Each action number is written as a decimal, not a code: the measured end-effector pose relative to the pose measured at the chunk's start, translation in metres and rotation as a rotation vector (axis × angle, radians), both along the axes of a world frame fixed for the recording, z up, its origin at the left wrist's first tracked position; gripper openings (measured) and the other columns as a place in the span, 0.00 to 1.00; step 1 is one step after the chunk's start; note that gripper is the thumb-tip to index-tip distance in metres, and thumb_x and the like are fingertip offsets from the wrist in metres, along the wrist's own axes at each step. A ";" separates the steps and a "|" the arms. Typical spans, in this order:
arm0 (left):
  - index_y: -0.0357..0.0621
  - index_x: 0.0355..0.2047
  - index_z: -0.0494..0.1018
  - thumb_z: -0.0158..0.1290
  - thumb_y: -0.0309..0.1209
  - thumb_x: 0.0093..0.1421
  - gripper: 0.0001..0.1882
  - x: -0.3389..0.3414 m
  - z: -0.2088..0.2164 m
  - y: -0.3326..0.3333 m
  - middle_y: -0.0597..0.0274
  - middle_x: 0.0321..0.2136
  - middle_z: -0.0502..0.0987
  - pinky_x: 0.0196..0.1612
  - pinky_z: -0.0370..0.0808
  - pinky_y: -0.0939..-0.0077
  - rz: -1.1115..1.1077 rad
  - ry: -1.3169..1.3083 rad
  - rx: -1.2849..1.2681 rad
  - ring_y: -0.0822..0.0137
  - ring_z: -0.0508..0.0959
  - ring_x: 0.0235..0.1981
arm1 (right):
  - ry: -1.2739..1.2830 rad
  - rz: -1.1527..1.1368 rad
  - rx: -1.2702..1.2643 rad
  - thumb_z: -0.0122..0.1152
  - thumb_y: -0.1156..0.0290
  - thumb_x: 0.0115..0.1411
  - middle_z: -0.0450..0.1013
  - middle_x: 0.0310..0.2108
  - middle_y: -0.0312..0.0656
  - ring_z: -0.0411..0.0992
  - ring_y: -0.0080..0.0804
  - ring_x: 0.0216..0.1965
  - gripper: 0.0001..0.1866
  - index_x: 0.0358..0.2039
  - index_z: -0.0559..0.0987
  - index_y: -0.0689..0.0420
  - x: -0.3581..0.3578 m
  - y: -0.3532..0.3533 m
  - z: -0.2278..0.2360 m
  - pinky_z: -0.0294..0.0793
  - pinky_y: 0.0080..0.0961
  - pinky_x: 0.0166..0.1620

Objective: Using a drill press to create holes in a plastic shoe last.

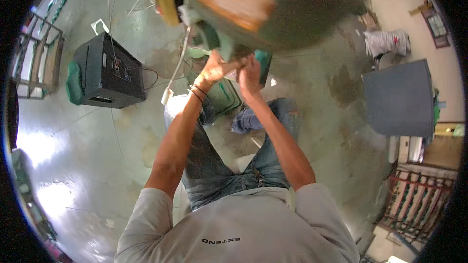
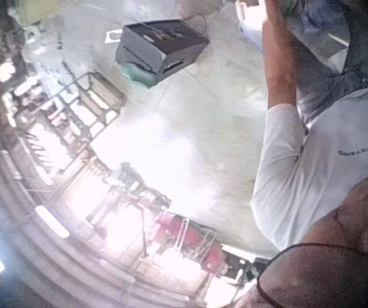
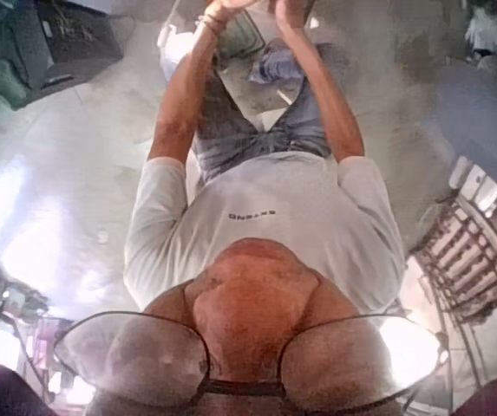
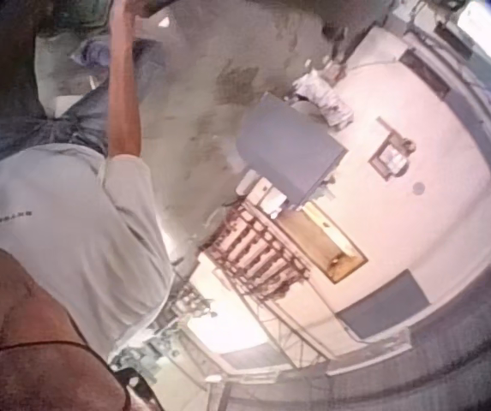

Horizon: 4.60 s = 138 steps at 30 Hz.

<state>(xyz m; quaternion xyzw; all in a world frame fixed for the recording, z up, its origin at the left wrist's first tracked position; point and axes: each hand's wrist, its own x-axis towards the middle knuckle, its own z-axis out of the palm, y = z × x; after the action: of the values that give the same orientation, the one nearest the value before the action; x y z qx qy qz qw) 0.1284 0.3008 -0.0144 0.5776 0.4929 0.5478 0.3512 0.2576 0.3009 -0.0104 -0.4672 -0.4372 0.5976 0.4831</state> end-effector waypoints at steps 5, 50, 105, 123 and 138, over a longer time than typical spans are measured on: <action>0.36 0.33 0.78 0.61 0.23 0.54 0.06 0.017 0.022 -0.023 0.66 0.28 0.81 0.33 0.75 0.78 0.089 -0.389 0.036 0.75 0.78 0.29 | 0.089 -0.076 0.079 0.41 0.58 0.74 0.64 0.29 0.28 0.60 0.14 0.27 0.14 0.37 0.69 0.54 -0.017 -0.030 -0.001 0.60 0.16 0.27; 0.43 0.30 0.69 0.59 0.24 0.49 0.11 0.011 0.052 -0.007 0.59 0.39 0.68 0.55 0.66 0.68 -0.175 -0.262 -0.147 0.65 0.70 0.43 | 0.092 0.409 0.719 0.56 0.67 0.67 0.75 0.22 0.48 0.74 0.42 0.22 0.09 0.36 0.75 0.61 0.050 0.034 -0.016 0.71 0.34 0.27; 0.38 0.46 0.75 0.72 0.46 0.40 0.36 -0.001 -0.008 0.003 0.48 0.41 0.79 0.46 0.75 0.61 0.302 0.450 0.503 0.53 0.79 0.42 | -0.860 0.364 0.768 0.47 0.59 0.69 0.71 0.52 0.54 0.64 0.55 0.56 0.20 0.52 0.75 0.61 0.049 0.079 -0.084 0.61 0.48 0.57; 0.38 0.37 0.80 0.60 0.30 0.62 0.08 0.046 0.046 -0.028 0.63 0.35 0.81 0.44 0.77 0.71 0.424 0.021 -0.064 0.71 0.79 0.38 | -0.253 -0.003 0.791 0.56 0.80 0.60 0.74 0.33 0.50 0.76 0.49 0.35 0.07 0.40 0.73 0.62 0.032 -0.055 -0.008 0.74 0.36 0.37; 0.36 0.42 0.73 0.53 0.24 0.61 0.09 0.019 0.045 -0.024 0.53 0.50 0.74 0.63 0.69 0.63 -0.126 0.001 0.102 0.62 0.73 0.56 | 0.184 0.080 0.377 0.60 0.75 0.64 0.77 0.28 0.42 0.80 0.24 0.32 0.06 0.35 0.73 0.64 0.038 -0.005 -0.021 0.77 0.22 0.34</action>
<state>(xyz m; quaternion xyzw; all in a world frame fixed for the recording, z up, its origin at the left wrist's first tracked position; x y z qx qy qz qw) 0.1474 0.2767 0.0310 0.6250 0.4271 0.5486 0.3549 0.2959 0.2957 -0.0316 -0.2942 -0.5135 0.5642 0.5757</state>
